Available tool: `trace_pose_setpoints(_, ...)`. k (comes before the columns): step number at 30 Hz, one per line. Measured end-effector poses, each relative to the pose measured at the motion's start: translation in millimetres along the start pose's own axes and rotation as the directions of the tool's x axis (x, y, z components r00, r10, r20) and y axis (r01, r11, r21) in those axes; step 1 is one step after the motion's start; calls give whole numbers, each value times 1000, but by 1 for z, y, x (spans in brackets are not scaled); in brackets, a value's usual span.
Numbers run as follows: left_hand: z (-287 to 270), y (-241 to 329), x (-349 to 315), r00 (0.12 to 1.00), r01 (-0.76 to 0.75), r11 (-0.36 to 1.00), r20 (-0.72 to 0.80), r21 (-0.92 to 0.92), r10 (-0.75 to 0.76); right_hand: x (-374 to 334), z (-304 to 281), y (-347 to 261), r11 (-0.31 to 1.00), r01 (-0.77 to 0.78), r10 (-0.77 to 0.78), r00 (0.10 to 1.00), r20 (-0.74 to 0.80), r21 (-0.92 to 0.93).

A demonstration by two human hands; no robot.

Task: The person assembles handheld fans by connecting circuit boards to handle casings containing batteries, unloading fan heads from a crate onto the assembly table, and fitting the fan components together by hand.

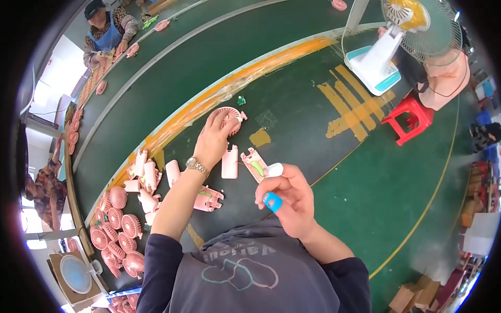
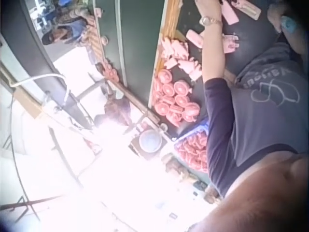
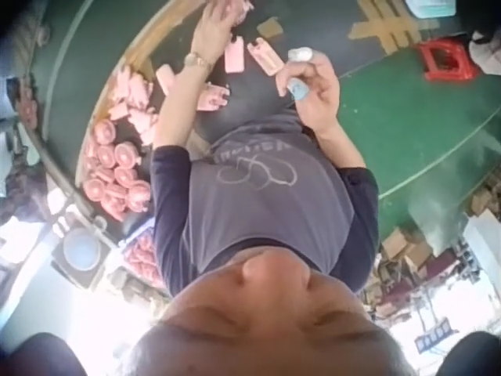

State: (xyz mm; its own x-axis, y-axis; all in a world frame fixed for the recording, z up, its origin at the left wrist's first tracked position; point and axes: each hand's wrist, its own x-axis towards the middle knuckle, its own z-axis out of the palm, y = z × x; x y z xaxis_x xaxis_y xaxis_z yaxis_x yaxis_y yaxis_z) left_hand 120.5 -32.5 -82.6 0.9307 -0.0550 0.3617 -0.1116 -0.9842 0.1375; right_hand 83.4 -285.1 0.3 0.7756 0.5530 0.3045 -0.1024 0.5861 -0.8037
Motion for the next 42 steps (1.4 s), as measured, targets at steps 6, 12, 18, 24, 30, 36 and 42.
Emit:
trace_pose_setpoints(6,-14,-5,-22,993,112,994,46,8,-113,16,10,-4,978,70,-87,993,80,194)
trace_pose_setpoints(12,-25,-9,-24,974,195,980,125,-49,-188,24,16,0,967,109,-131,988,87,229)
trace_pose_setpoints(18,-22,-34,-31,969,225,973,116,-45,-219,38,26,9,964,60,-82,994,76,258)
trace_pose_setpoints(24,-45,-47,-38,952,251,967,190,-32,-241,48,23,23,978,-68,68,998,4,196)
trace_pose_setpoints(30,-46,-53,-22,961,252,943,-60,-218,-270,43,-51,54,795,-404,158,857,-490,-452)
trace_pose_setpoints(36,-21,-26,12,938,339,940,63,16,-340,35,-67,63,254,-457,258,882,-395,-853)
trace_pose_setpoints(42,2,-34,4,957,283,959,66,-5,-282,53,-23,75,189,24,210,976,64,-982)
